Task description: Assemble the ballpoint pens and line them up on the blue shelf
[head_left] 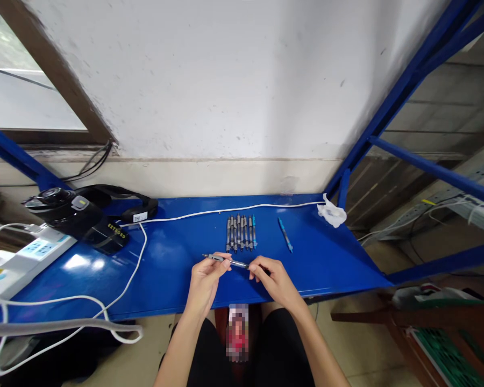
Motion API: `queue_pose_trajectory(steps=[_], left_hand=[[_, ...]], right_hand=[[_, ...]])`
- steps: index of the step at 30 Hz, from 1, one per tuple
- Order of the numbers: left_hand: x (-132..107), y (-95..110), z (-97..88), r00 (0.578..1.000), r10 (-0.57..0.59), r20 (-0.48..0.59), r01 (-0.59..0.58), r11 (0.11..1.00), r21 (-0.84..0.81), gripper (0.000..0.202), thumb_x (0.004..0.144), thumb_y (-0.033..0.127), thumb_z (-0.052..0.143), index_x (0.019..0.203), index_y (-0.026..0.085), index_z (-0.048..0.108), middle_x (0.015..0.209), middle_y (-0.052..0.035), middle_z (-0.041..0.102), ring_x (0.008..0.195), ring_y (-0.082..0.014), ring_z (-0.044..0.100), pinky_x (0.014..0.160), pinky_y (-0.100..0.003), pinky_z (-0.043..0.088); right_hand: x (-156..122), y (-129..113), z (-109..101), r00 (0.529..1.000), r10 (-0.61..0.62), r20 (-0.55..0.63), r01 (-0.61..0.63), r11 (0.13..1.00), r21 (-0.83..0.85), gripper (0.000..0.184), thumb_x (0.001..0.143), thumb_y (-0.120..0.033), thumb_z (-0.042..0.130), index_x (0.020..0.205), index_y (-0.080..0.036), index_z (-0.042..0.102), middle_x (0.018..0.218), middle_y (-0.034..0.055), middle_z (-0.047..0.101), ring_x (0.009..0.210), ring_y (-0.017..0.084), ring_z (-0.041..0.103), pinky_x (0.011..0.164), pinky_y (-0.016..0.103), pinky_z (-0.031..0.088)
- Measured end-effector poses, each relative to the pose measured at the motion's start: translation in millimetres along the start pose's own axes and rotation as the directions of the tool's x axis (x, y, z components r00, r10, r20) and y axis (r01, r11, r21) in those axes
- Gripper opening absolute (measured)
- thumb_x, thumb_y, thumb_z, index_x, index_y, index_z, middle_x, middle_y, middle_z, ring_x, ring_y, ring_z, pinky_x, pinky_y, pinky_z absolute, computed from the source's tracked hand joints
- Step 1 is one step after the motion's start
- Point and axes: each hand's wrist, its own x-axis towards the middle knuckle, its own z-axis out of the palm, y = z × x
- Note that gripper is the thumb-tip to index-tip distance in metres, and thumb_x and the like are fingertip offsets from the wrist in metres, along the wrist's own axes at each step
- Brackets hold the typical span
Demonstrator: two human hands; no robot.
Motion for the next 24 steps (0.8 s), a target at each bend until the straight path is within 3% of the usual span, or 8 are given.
queue_pose_trajectory(steps=[2, 6, 8, 14, 20, 24], left_hand=[[0.1, -0.2, -0.4, 1.0, 0.002, 0.015, -0.002, 1.0, -0.005, 0.027, 0.076, 0.038, 0.101, 0.087, 0.017, 0.09, 0.109, -0.0127, 0.081, 0.081, -0.0166, 0.068, 0.083, -0.031, 0.061], [0.5, -0.4, 1.9, 1.0, 0.02, -0.01, -0.02, 1.0, -0.018, 0.027, 0.073, 0.039, 0.102, 0.084, 0.017, 0.089, 0.111, -0.0129, 0.08, 0.08, -0.0164, 0.067, 0.08, -0.031, 0.061], [0.5, -0.2, 2.6, 1.0, 0.026, -0.016, -0.026, 0.999, -0.018, 0.028, 0.073, 0.039, 0.102, 0.085, 0.017, 0.089, 0.11, -0.0128, 0.08, 0.08, -0.0167, 0.067, 0.08, -0.032, 0.061], [-0.7, 1.5, 2.1, 1.0, 0.022, 0.008, -0.021, 1.0, -0.009, 0.028, 0.075, 0.039, 0.102, 0.088, 0.017, 0.09, 0.111, -0.0124, 0.08, 0.079, -0.0164, 0.067, 0.079, -0.032, 0.061], [-1.0, 2.1, 4.5, 1.0, 0.03, -0.002, -0.03, 1.0, -0.006, 0.029, 0.074, 0.039, 0.102, 0.089, 0.017, 0.09, 0.11, -0.0122, 0.08, 0.08, -0.0161, 0.066, 0.077, -0.031, 0.06], [-0.8, 0.7, 3.4, 1.0, 0.019, 0.002, -0.019, 1.0, 0.011, 0.028, 0.076, 0.039, 0.101, 0.091, 0.017, 0.09, 0.108, -0.0115, 0.08, 0.08, -0.0163, 0.067, 0.078, -0.03, 0.06]], right_hand=[[0.5, 0.9, 0.5, 1.0, 0.004, 0.007, -0.004, 1.0, 0.003, 0.042, 0.115, -0.05, 0.055, 0.087, -0.022, 0.071, 0.081, 0.0011, 0.071, 0.076, 0.017, 0.066, 0.076, 0.03, 0.048], [0.7, 7.4, 2.3, 0.998, 0.032, -0.055, -0.031, 0.999, 0.022, 0.031, 0.106, -0.054, 0.07, 0.114, -0.024, 0.07, 0.089, -0.0004, 0.069, 0.076, 0.016, 0.063, 0.071, 0.028, 0.046], [0.5, 7.3, 2.3, 0.998, 0.036, -0.056, -0.035, 0.999, 0.01, 0.03, 0.105, -0.053, 0.072, 0.109, -0.024, 0.071, 0.09, -0.0003, 0.07, 0.078, 0.017, 0.064, 0.073, 0.028, 0.047], [1.4, 1.6, 0.8, 0.999, 0.038, 0.007, -0.038, 0.999, 0.007, 0.045, 0.115, -0.053, 0.052, 0.086, -0.022, 0.067, 0.077, -0.0008, 0.068, 0.073, 0.015, 0.063, 0.075, 0.028, 0.047], [1.7, 6.5, 1.8, 0.998, 0.046, -0.046, -0.046, 0.999, 0.006, 0.033, 0.104, -0.055, 0.073, 0.115, -0.024, 0.071, 0.087, -0.001, 0.069, 0.076, 0.016, 0.062, 0.071, 0.028, 0.045], [1.7, 0.2, 0.5, 0.999, 0.035, 0.017, -0.035, 0.999, 0.0, 0.041, 0.113, -0.056, 0.057, 0.093, -0.023, 0.07, 0.081, 0.0012, 0.071, 0.076, 0.018, 0.065, 0.077, 0.031, 0.049]])
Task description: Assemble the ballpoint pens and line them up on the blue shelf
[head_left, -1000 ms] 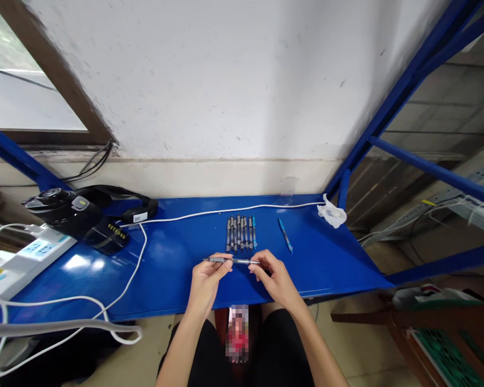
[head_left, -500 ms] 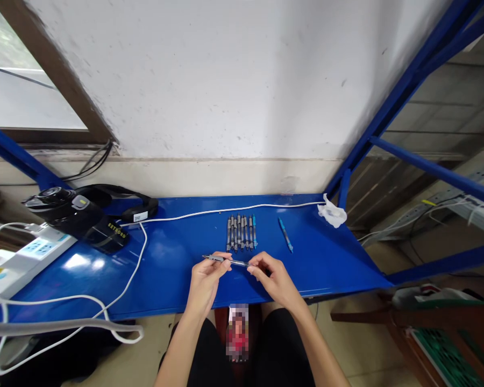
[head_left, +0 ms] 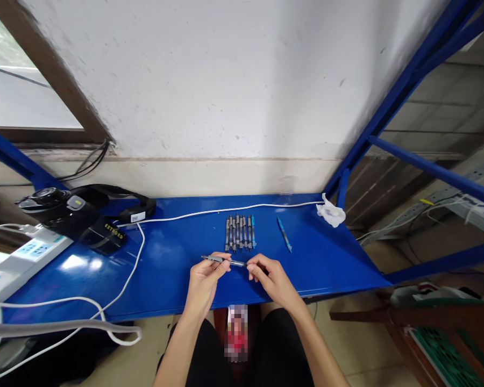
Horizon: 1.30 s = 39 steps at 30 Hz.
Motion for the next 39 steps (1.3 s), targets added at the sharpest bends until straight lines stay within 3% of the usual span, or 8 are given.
queue_pose_trajectory(steps=[6, 10, 16, 21, 26, 31, 35, 39], left_hand=[[0.2, -0.9, -1.8, 1.0, 0.009, 0.017, -0.01, 1.0, 0.016, 0.027, 0.077, 0.039, 0.1, 0.091, 0.018, 0.09, 0.113, -0.0126, 0.08, 0.083, -0.0176, 0.068, 0.08, -0.032, 0.062], [0.2, -1.7, -2.1, 1.0, 0.009, 0.02, -0.009, 1.0, 0.009, 0.027, 0.078, 0.039, 0.1, 0.09, 0.018, 0.09, 0.11, -0.0119, 0.08, 0.083, -0.0175, 0.068, 0.079, -0.031, 0.061], [0.2, -1.9, -2.1, 1.0, -0.001, 0.019, 0.001, 1.0, 0.005, 0.027, 0.076, 0.038, 0.101, 0.089, 0.018, 0.09, 0.111, -0.0124, 0.08, 0.083, -0.0174, 0.069, 0.079, -0.03, 0.061], [-1.2, 1.4, -0.4, 1.0, -0.001, 0.016, 0.0, 1.0, 0.027, 0.026, 0.078, 0.038, 0.1, 0.091, 0.018, 0.09, 0.111, -0.0122, 0.08, 0.085, -0.0184, 0.069, 0.08, -0.03, 0.061], [-1.2, 0.9, -0.7, 1.0, -0.004, 0.005, 0.004, 0.999, 0.039, 0.029, 0.076, 0.04, 0.101, 0.09, 0.018, 0.09, 0.112, -0.0133, 0.08, 0.085, -0.0197, 0.07, 0.079, -0.032, 0.063], [-1.0, -0.4, -1.7, 0.999, -0.021, 0.027, 0.019, 0.999, 0.049, 0.029, 0.077, 0.041, 0.1, 0.095, 0.019, 0.091, 0.112, -0.0125, 0.079, 0.088, -0.02, 0.07, 0.081, -0.031, 0.063], [-1.7, 1.9, -0.6, 1.0, -0.026, 0.006, 0.026, 0.999, 0.047, 0.03, 0.076, 0.043, 0.101, 0.092, 0.019, 0.091, 0.114, -0.0131, 0.08, 0.087, -0.0198, 0.07, 0.081, -0.032, 0.062], [-2.2, 4.9, 0.6, 0.999, -0.035, 0.016, 0.034, 0.998, 0.06, 0.032, 0.078, 0.044, 0.099, 0.096, 0.019, 0.092, 0.112, -0.0131, 0.08, 0.087, -0.0205, 0.07, 0.082, -0.033, 0.062]], right_hand=[[-0.7, -0.3, 0.2, 0.999, 0.009, -0.045, -0.009, 1.0, 0.0, 0.036, 0.104, -0.057, 0.072, 0.118, -0.024, 0.071, 0.089, 0.0004, 0.071, 0.077, 0.017, 0.062, 0.073, 0.029, 0.047], [-0.7, 0.0, 0.5, 1.0, -0.001, 0.002, 0.001, 1.0, -0.002, 0.035, 0.112, -0.053, 0.058, 0.098, -0.023, 0.069, 0.082, -0.0001, 0.07, 0.076, 0.017, 0.063, 0.076, 0.029, 0.047], [-0.3, -0.5, 1.2, 0.999, 0.007, -0.031, -0.007, 1.0, -0.002, 0.031, 0.105, -0.054, 0.072, 0.112, -0.024, 0.069, 0.085, -0.0011, 0.07, 0.074, 0.016, 0.061, 0.071, 0.028, 0.045], [-0.4, -4.0, 1.2, 1.0, 0.003, 0.022, -0.003, 1.0, -0.007, 0.034, 0.115, -0.05, 0.055, 0.097, -0.023, 0.067, 0.078, -0.0015, 0.07, 0.075, 0.016, 0.063, 0.076, 0.03, 0.046], [-0.3, -3.5, 0.5, 0.999, 0.016, -0.031, -0.016, 1.0, -0.02, 0.03, 0.104, -0.054, 0.073, 0.108, -0.025, 0.067, 0.081, -0.0026, 0.068, 0.071, 0.016, 0.059, 0.068, 0.028, 0.042], [-0.4, -4.1, 0.2, 1.0, 0.007, 0.02, -0.007, 1.0, -0.007, 0.037, 0.115, -0.051, 0.053, 0.096, -0.023, 0.068, 0.08, -0.0005, 0.071, 0.076, 0.017, 0.065, 0.078, 0.03, 0.047], [-0.2, -4.3, 0.1, 1.0, 0.014, -0.026, -0.015, 1.0, -0.024, 0.03, 0.107, -0.054, 0.069, 0.11, -0.025, 0.07, 0.084, -0.0016, 0.069, 0.075, 0.017, 0.061, 0.073, 0.029, 0.045], [0.8, -6.9, -0.1, 1.0, -0.014, 0.017, 0.015, 0.999, -0.035, 0.039, 0.113, -0.053, 0.056, 0.092, -0.024, 0.069, 0.081, -0.0002, 0.07, 0.077, 0.018, 0.064, 0.079, 0.03, 0.047]])
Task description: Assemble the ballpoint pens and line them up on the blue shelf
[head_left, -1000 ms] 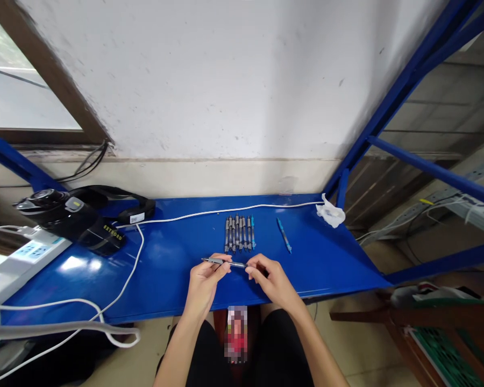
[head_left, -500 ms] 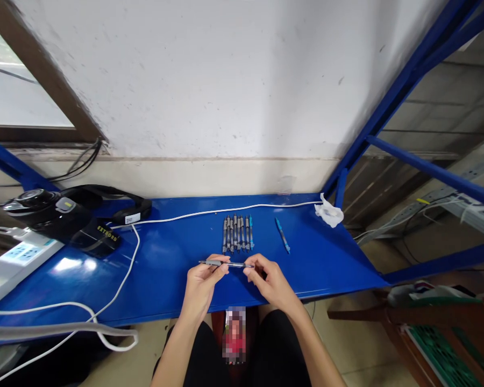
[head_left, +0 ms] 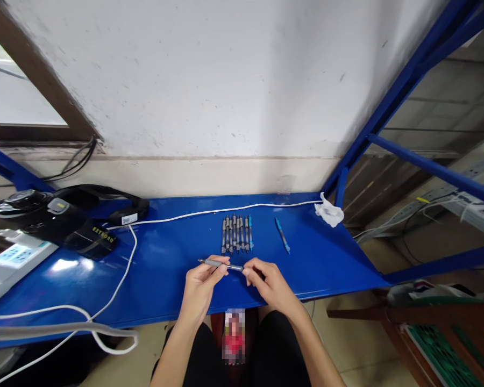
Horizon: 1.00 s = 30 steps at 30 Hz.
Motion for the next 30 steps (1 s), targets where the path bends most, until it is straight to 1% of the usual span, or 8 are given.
queue_pose_trajectory(steps=[3, 7, 9, 13, 17, 19, 25, 30], left_hand=[[0.5, 0.0, 0.2, 1.0, 0.004, 0.008, -0.004, 1.0, 0.001, 0.032, 0.079, 0.045, 0.099, 0.097, 0.019, 0.092, 0.112, -0.0132, 0.08, 0.086, -0.0203, 0.069, 0.081, -0.033, 0.062], [1.0, -1.5, -0.1, 1.0, 0.003, -0.008, -0.003, 1.0, -0.008, 0.032, 0.078, 0.045, 0.099, 0.095, 0.019, 0.092, 0.113, -0.0127, 0.08, 0.084, -0.0186, 0.068, 0.083, -0.032, 0.061], [0.6, -1.7, -0.1, 1.0, 0.006, -0.008, -0.006, 1.0, -0.007, 0.033, 0.078, 0.045, 0.099, 0.096, 0.019, 0.092, 0.112, -0.0123, 0.079, 0.083, -0.0183, 0.068, 0.083, -0.032, 0.061], [-0.5, -1.3, -0.3, 1.0, 0.014, -0.004, -0.014, 1.0, 0.002, 0.034, 0.083, 0.048, 0.096, 0.099, 0.018, 0.091, 0.111, -0.0128, 0.079, 0.083, -0.0191, 0.069, 0.083, -0.033, 0.061], [-0.1, -2.7, -1.0, 1.0, 0.015, -0.012, -0.015, 1.0, 0.002, 0.034, 0.085, 0.047, 0.094, 0.102, 0.018, 0.091, 0.114, -0.0135, 0.08, 0.085, -0.0198, 0.069, 0.085, -0.034, 0.061], [0.6, -3.7, -1.5, 1.0, 0.018, -0.007, -0.018, 1.0, 0.006, 0.033, 0.085, 0.046, 0.094, 0.102, 0.017, 0.09, 0.113, -0.0131, 0.08, 0.085, -0.0199, 0.069, 0.084, -0.033, 0.061], [0.9, -4.7, -1.1, 0.999, 0.032, 0.02, -0.033, 0.997, 0.073, 0.034, 0.089, 0.049, 0.09, 0.101, 0.017, 0.089, 0.113, -0.0112, 0.078, 0.085, -0.0194, 0.069, 0.083, -0.031, 0.06], [0.3, -5.0, -1.5, 0.997, 0.062, 0.055, -0.068, 0.991, 0.116, 0.03, 0.094, 0.047, 0.085, 0.1, 0.018, 0.087, 0.114, -0.0099, 0.076, 0.088, -0.0193, 0.069, 0.083, -0.03, 0.06]], right_hand=[[0.2, -0.2, 0.2, 1.0, 0.012, 0.02, -0.012, 1.0, 0.015, 0.044, 0.116, -0.052, 0.05, 0.089, -0.023, 0.069, 0.078, -0.0003, 0.07, 0.075, 0.018, 0.065, 0.079, 0.031, 0.047], [-0.7, 0.7, 0.2, 0.999, 0.031, -0.029, -0.031, 0.999, 0.016, 0.028, 0.108, -0.053, 0.069, 0.107, -0.025, 0.07, 0.082, -0.0022, 0.069, 0.074, 0.017, 0.062, 0.07, 0.029, 0.043], [-0.8, -0.1, -0.2, 1.0, 0.016, -0.016, -0.015, 1.0, 0.016, 0.029, 0.11, -0.051, 0.065, 0.1, -0.024, 0.069, 0.082, -0.0018, 0.069, 0.075, 0.017, 0.063, 0.073, 0.029, 0.044], [0.0, -0.5, -0.5, 1.0, 0.001, 0.007, -0.001, 1.0, 0.019, 0.05, 0.118, -0.049, 0.047, 0.079, -0.022, 0.064, 0.078, 0.0, 0.069, 0.076, 0.017, 0.065, 0.079, 0.03, 0.046], [-0.2, 2.0, 0.2, 0.999, 0.028, -0.036, -0.028, 1.0, 0.004, 0.031, 0.109, -0.053, 0.066, 0.098, -0.024, 0.068, 0.081, -0.0017, 0.067, 0.074, 0.017, 0.06, 0.073, 0.029, 0.043], [-0.6, 1.5, 0.1, 0.999, 0.022, -0.036, -0.022, 1.0, -0.006, 0.031, 0.107, -0.053, 0.069, 0.098, -0.024, 0.068, 0.082, -0.0019, 0.065, 0.074, 0.016, 0.059, 0.072, 0.029, 0.042], [-0.8, -2.2, -2.0, 0.998, 0.029, 0.056, -0.029, 1.0, 0.004, 0.049, 0.118, -0.055, 0.046, 0.087, -0.022, 0.066, 0.068, -0.003, 0.062, 0.065, 0.015, 0.059, 0.071, 0.028, 0.043], [0.2, -1.2, -3.7, 0.994, 0.055, 0.094, -0.057, 0.998, 0.015, 0.055, 0.118, -0.058, 0.041, 0.084, -0.021, 0.063, 0.065, -0.0035, 0.06, 0.062, 0.014, 0.057, 0.069, 0.028, 0.041]])
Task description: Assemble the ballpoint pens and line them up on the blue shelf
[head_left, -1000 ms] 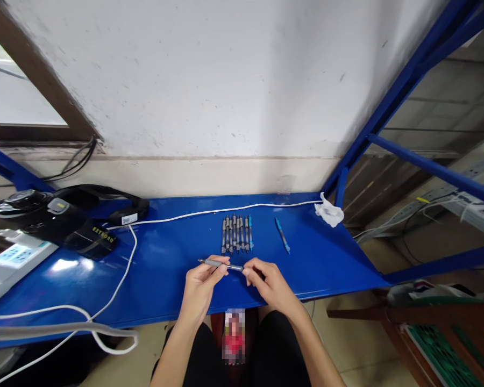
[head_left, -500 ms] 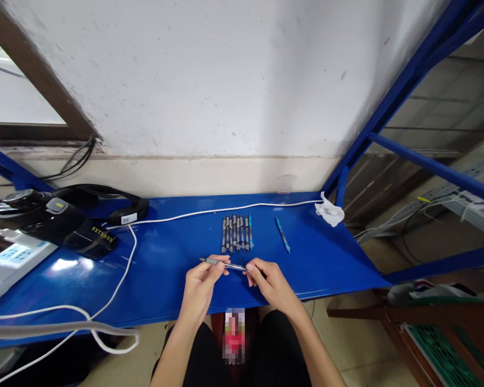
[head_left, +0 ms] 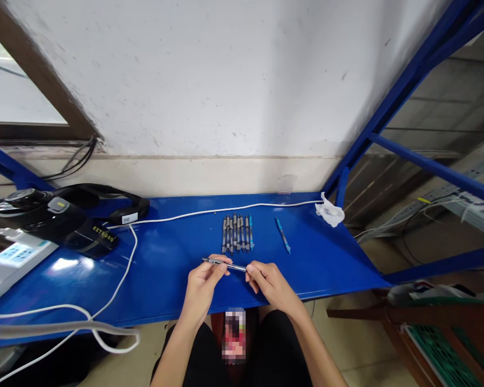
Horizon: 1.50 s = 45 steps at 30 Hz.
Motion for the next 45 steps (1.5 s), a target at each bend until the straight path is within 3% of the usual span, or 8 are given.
queue_pose_trajectory(steps=[9, 15, 25, 32, 35, 38, 42, 45], left_hand=[[-3, -3, -7.1, 0.986, 0.088, 0.139, -0.104, 0.988, 0.115, 0.025, 0.103, 0.042, 0.076, 0.108, 0.02, 0.087, 0.117, -0.0105, 0.076, 0.096, -0.0213, 0.07, 0.086, -0.03, 0.057], [-1, -11, -5.8, 0.999, 0.036, 0.005, -0.037, 0.998, 0.056, 0.028, 0.097, 0.045, 0.082, 0.105, 0.019, 0.088, 0.12, -0.0112, 0.079, 0.094, -0.0218, 0.071, 0.087, -0.032, 0.061], [-4, 1, -1.7, 0.995, 0.1, 0.019, -0.101, 0.972, 0.21, 0.028, 0.098, 0.047, 0.08, 0.104, 0.022, 0.089, 0.113, -0.0095, 0.081, 0.111, -0.0267, 0.076, 0.096, -0.032, 0.061], [-4, 6, 2.7, 0.983, 0.165, 0.078, -0.177, 0.966, 0.189, 0.025, 0.094, 0.045, 0.085, 0.098, 0.021, 0.09, 0.106, -0.0115, 0.083, 0.105, -0.0288, 0.079, 0.098, -0.038, 0.065], [-5, 4, 2.6, 0.984, 0.152, 0.091, -0.168, 0.963, 0.211, 0.026, 0.092, 0.044, 0.088, 0.104, 0.022, 0.091, 0.108, -0.0107, 0.084, 0.103, -0.0273, 0.079, 0.094, -0.035, 0.064], [-5, 1, 2.2, 0.983, 0.132, 0.128, -0.163, 0.949, 0.269, 0.028, 0.09, 0.044, 0.089, 0.108, 0.023, 0.091, 0.106, -0.0089, 0.084, 0.095, -0.0241, 0.079, 0.085, -0.03, 0.063], [-4, 2, 4.2, 0.975, 0.14, 0.174, -0.19, 0.93, 0.314, 0.029, 0.093, 0.046, 0.086, 0.111, 0.024, 0.091, 0.102, -0.0078, 0.084, 0.093, -0.0232, 0.078, 0.084, -0.03, 0.062], [-4, 5, 7.2, 0.971, 0.155, 0.181, -0.206, 0.927, 0.314, 0.029, 0.093, 0.047, 0.086, 0.11, 0.024, 0.092, 0.097, -0.0077, 0.082, 0.088, -0.023, 0.076, 0.082, -0.03, 0.061]], right_hand=[[1, 1, -7, 0.998, 0.066, 0.023, -0.067, 0.993, 0.099, 0.063, 0.116, -0.065, 0.041, 0.073, -0.021, 0.055, 0.061, -0.005, 0.046, 0.057, 0.012, 0.038, 0.061, 0.029, 0.031], [0, 2, 0, 0.993, -0.011, -0.117, 0.017, 0.999, 0.052, 0.036, 0.105, -0.058, 0.071, 0.102, -0.022, 0.07, 0.08, -0.003, 0.062, 0.075, 0.015, 0.055, 0.073, 0.028, 0.04], [-3, 3, 0, 0.998, -0.011, -0.06, 0.01, 1.0, -0.007, 0.053, 0.116, -0.058, 0.048, 0.087, -0.019, 0.071, 0.072, -0.003, 0.057, 0.069, 0.013, 0.05, 0.07, 0.029, 0.035], [-1, 17, -2, 0.996, 0.049, -0.072, -0.029, 0.968, 0.249, 0.057, 0.112, -0.066, 0.053, 0.081, -0.02, 0.065, 0.062, -0.0056, 0.042, 0.059, 0.011, 0.036, 0.06, 0.029, 0.028], [2, 26, 2, 0.973, 0.038, -0.23, 0.05, 0.93, 0.365, 0.049, 0.105, -0.066, 0.066, 0.09, -0.021, 0.07, 0.063, -0.0039, 0.052, 0.058, 0.013, 0.044, 0.06, 0.029, 0.035], [7, 29, 11, 0.906, 0.08, -0.417, 0.173, 0.828, 0.534, 0.042, 0.096, -0.064, 0.081, 0.101, -0.023, 0.074, 0.071, -0.002, 0.06, 0.06, 0.014, 0.05, 0.057, 0.028, 0.039], [14, 22, 24, 0.879, 0.091, -0.468, 0.254, 0.742, 0.62, 0.038, 0.095, -0.06, 0.084, 0.098, -0.023, 0.079, 0.096, 0.0047, 0.069, 0.076, 0.016, 0.06, 0.072, 0.032, 0.051], [20, 13, 32, 0.837, 0.217, -0.502, 0.287, 0.607, 0.741, 0.042, 0.094, -0.066, 0.082, 0.094, -0.024, 0.076, 0.101, 0.0059, 0.071, 0.091, 0.021, 0.067, 0.09, 0.038, 0.057]])
